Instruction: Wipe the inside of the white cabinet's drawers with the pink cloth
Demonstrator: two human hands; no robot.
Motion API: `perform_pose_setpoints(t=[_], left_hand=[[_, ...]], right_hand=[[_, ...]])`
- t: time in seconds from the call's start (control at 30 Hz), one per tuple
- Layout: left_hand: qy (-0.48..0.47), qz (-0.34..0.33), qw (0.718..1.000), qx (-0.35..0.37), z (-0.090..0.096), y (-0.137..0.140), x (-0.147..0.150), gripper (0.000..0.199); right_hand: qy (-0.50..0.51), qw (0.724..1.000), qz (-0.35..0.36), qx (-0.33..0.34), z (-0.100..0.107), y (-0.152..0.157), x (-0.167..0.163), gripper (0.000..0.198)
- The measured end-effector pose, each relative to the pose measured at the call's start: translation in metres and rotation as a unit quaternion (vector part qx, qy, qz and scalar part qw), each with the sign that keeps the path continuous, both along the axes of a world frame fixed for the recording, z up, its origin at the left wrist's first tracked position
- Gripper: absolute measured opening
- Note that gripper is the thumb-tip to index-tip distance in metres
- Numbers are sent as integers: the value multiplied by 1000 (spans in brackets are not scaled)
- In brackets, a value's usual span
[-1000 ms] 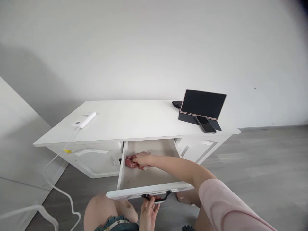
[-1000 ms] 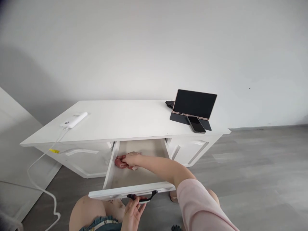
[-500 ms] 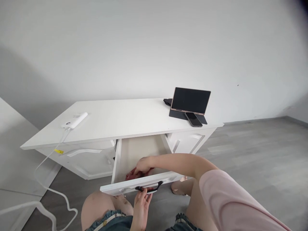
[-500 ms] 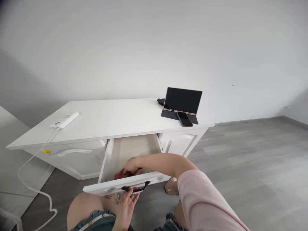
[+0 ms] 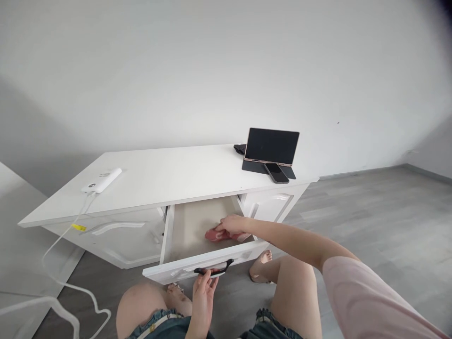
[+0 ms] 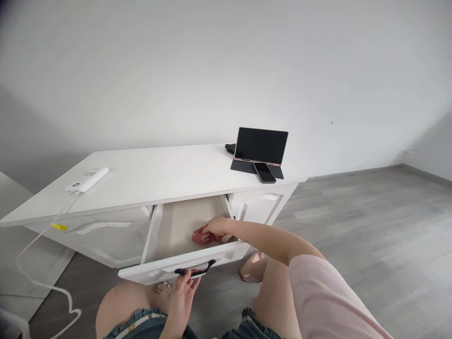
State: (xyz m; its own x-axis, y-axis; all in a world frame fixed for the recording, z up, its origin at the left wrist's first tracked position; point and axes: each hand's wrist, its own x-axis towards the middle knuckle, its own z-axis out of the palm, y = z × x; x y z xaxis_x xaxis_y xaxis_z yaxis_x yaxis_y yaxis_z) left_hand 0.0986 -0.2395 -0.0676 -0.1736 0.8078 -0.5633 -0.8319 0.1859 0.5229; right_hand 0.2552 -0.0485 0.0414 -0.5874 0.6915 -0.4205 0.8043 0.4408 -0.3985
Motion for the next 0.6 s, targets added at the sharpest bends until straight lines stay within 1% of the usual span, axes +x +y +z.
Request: perform_pose_setpoints(t=[0.07,0.13,0.2,0.23,0.27,0.3,0.33,0.37,0.4,0.43,0.5,0.6], left_hand=[[8,-13,1000,17,0,3,-1,13],[18,-26,999,31,1,5,-2,13],[24,-29,999,39,4,7,-2,14],[24,-28,998,41,5,9,-2,14],[23,-25,998,43,7,10,-2,14],[21,-25,998,48,9,11,-2,14],[18,-27,998,54,11,13,-1,15],[16,-30,998,60,13,14,-1,15],[15,-32,997,66,14,15,0,15],[15,-32,997,70,16,16,0,16],[13,-24,997,74,17,17,1,18],[7,-7,996,85,17,16,3,18]], right_hand=[[4,997,55,49,25,0,1,37],[6,981,114,158,60,-6,9,39],[13,960,107,257,101,-22,24,39],[10,953,88,289,119,-33,34,39],[-4,949,68,307,135,-46,46,39],[-18,948,53,314,146,-61,57,40],[-27,944,36,327,151,-76,68,41],[-35,940,29,337,151,-92,78,42],[-39,933,26,357,144,-106,87,45],[-43,922,25,384,131,-118,94,46],[-39,898,25,437,95,-135,103,47],[-5,854,24,519,34,-144,106,53]])
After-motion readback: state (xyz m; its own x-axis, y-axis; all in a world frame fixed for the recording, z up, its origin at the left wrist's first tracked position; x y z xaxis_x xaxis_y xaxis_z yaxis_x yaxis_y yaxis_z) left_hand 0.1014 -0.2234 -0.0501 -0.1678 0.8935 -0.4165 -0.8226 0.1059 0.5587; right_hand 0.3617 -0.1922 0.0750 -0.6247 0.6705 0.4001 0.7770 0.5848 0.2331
